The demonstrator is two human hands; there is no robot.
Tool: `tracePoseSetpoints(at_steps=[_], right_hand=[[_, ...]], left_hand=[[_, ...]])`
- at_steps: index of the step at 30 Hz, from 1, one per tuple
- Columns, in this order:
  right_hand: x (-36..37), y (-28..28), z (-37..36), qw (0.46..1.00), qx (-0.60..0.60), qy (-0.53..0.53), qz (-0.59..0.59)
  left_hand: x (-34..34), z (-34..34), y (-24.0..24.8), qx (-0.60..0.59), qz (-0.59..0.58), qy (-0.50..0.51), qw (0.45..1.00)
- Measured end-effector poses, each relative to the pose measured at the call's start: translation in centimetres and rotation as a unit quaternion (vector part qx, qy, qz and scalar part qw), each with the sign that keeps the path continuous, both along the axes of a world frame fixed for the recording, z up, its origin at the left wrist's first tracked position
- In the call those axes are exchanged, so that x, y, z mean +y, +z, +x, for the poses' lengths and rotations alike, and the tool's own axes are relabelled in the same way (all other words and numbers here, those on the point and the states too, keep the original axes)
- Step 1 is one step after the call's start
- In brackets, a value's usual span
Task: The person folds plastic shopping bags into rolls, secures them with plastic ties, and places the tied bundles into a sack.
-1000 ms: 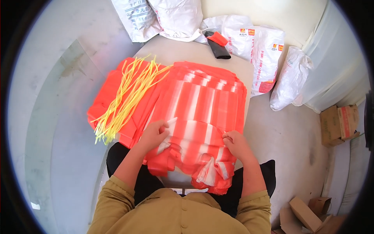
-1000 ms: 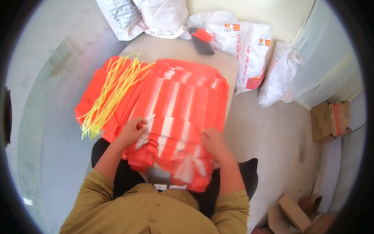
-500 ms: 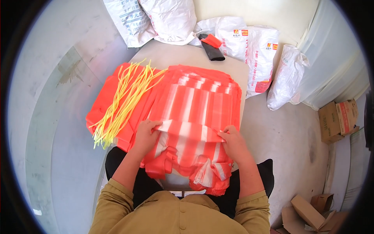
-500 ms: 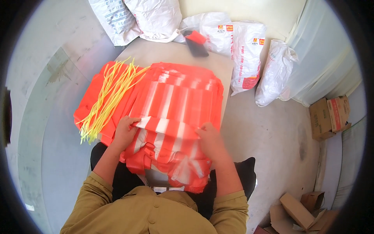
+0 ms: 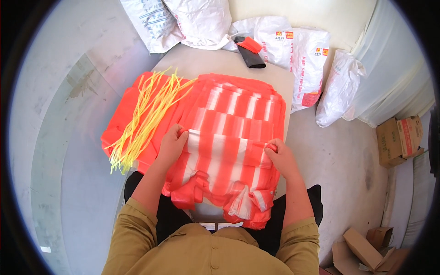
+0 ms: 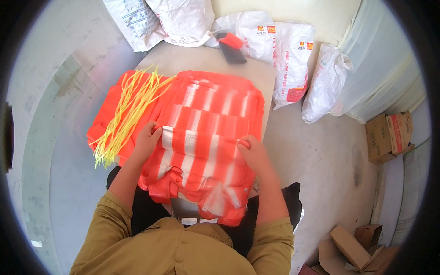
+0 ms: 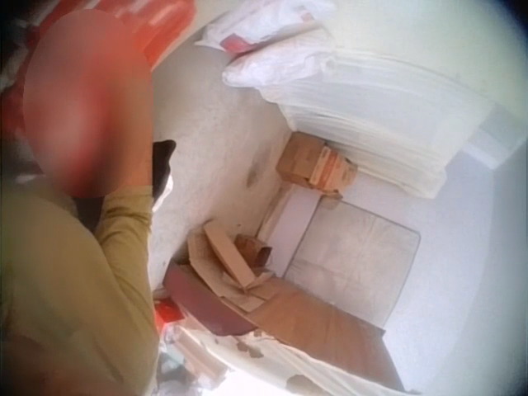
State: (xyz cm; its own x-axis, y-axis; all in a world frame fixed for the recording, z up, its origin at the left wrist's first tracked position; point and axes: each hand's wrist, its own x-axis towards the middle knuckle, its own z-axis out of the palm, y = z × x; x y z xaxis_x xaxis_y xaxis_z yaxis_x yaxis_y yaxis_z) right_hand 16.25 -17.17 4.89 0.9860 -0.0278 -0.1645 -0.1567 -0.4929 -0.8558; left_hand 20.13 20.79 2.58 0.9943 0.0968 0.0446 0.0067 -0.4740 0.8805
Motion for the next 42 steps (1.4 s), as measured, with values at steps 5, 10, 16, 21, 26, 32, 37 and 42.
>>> tracePoseSetpoints(at_steps=[5,10,16,21,26,32,37,42], right_hand=[[0.4,-2.3,0.9,0.993,-0.080,-0.033,-0.075],[1.1,-1.3,1.2,0.991,-0.055,-0.037,-0.119],[1.1,-0.5,0.8,0.951,-0.179,-0.006,-0.251],[2.2,1.0,-0.5,0.908,-0.229,0.214,-0.279],[2.9,0.2,-0.4,0.883,-0.244,0.260,-0.306],[2.9,-1.1,0.0,0.858,-0.263,0.264,-0.353],[2.7,0.4,0.1,0.893,-0.208,0.230,-0.327],[1.1,3.8,0.0,0.944,-0.095,0.213,-0.232]], left_hand=[[-0.7,2.1,-1.4,0.004,0.044,0.025,0.999],[-1.9,1.9,0.5,0.051,0.147,0.061,0.986],[0.2,1.2,-1.9,-0.158,0.118,0.058,0.979],[-2.3,-1.9,0.9,-0.237,0.330,-0.174,0.897],[-3.3,-2.1,0.4,-0.164,0.351,-0.227,0.893],[-3.6,-0.9,0.6,-0.166,0.382,-0.227,0.880],[-3.6,-0.2,3.0,-0.168,0.428,-0.239,0.855],[-3.8,0.8,8.1,0.071,0.405,-0.269,0.871]])
